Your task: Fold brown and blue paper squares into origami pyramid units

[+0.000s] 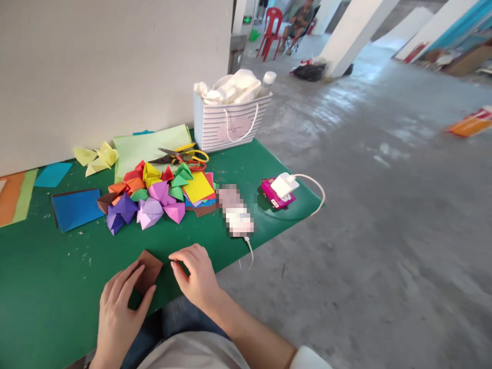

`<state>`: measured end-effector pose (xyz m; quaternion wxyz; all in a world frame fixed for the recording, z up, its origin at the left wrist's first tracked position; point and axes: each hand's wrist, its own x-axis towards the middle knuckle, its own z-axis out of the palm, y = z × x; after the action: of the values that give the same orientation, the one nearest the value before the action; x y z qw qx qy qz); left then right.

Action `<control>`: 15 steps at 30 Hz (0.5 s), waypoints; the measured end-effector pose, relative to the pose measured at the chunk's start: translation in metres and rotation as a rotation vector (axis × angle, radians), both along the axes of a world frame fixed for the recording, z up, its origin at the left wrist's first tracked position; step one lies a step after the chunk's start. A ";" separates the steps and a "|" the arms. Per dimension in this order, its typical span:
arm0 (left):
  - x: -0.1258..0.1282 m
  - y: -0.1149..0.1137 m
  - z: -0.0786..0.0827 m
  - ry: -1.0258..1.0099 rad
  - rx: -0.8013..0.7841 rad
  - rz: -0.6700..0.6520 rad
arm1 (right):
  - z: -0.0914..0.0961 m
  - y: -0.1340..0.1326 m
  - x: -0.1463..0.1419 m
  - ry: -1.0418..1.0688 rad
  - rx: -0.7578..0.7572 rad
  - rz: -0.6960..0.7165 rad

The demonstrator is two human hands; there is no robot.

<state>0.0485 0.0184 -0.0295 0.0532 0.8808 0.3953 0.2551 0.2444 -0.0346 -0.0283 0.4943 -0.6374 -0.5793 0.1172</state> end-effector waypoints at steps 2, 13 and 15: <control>0.001 0.000 -0.001 0.004 0.012 0.000 | -0.001 -0.001 0.005 -0.012 0.010 -0.032; 0.001 -0.005 -0.002 -0.067 0.010 0.041 | 0.001 -0.029 0.125 -0.173 0.052 -0.611; 0.001 -0.005 -0.003 -0.067 0.006 0.043 | -0.006 -0.034 0.150 -0.154 -0.045 -0.682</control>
<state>0.0492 0.0136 -0.0330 0.0584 0.8634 0.4112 0.2865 0.3941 -0.0681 -0.0339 0.4457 -0.8121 -0.3657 -0.0902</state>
